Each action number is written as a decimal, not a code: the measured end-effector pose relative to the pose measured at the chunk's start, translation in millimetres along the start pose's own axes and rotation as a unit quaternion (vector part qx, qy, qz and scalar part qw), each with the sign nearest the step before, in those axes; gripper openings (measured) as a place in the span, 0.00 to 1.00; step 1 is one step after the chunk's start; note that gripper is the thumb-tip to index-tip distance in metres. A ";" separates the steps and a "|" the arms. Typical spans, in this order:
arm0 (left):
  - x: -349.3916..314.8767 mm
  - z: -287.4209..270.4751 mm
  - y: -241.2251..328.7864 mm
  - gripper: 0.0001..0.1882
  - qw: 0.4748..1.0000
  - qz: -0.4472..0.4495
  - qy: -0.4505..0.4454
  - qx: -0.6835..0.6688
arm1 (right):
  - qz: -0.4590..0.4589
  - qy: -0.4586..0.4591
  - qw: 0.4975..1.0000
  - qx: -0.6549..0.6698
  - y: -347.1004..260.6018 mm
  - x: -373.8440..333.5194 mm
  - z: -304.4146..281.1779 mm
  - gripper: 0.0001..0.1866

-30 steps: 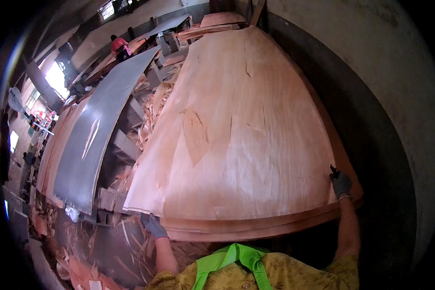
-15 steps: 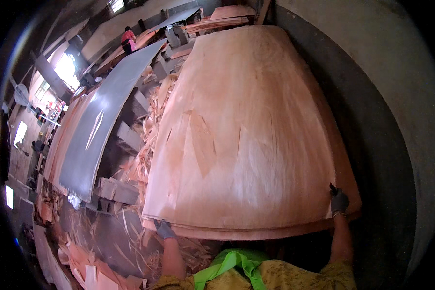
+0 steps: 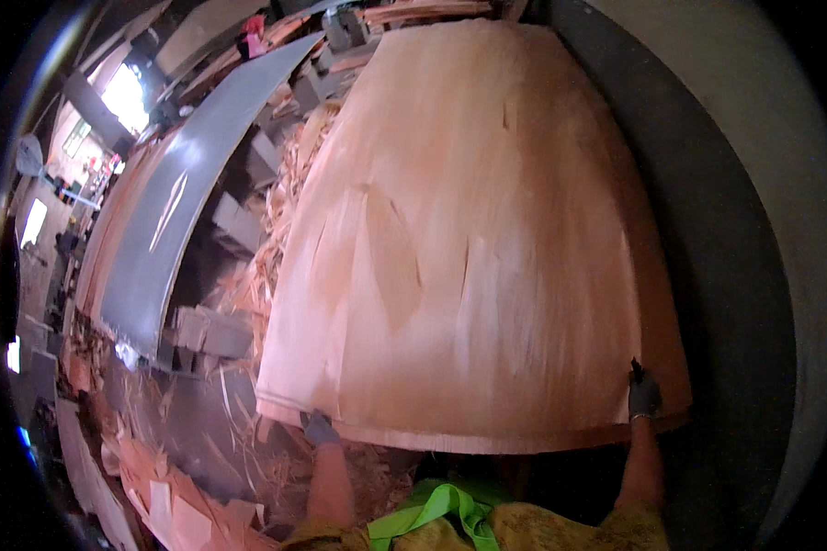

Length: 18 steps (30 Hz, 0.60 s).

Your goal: The person trims and sorts wood veneer sheets at a workstation, using a hand blade to cut strips and a measuring tape to check dimensions.

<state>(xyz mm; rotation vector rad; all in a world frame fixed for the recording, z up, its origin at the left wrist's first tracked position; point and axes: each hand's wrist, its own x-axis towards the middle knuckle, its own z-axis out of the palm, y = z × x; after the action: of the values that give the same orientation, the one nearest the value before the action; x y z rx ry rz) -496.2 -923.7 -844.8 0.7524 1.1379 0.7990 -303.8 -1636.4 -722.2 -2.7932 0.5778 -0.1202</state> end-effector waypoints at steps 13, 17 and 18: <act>40.1 -3.1 41.4 0.04 0.993 -0.115 0.001 0.020 | 0.023 -0.260 0.960 0.100 102.4 38.8 64.6 0.19; 50.3 -5.7 40.7 0.05 0.987 -0.123 0.069 0.078 | 0.064 -0.230 0.971 0.030 94.2 37.3 90.7 0.21; 56.8 2.7 42.5 0.05 0.984 -0.130 0.058 0.104 | 0.063 -0.198 0.978 0.025 103.6 38.6 97.7 0.21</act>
<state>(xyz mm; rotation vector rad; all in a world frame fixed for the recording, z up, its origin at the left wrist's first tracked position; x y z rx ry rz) -488.0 -853.9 -835.4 0.7162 1.4084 0.5148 -293.9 -1717.5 -845.1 -2.6169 0.6346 0.4319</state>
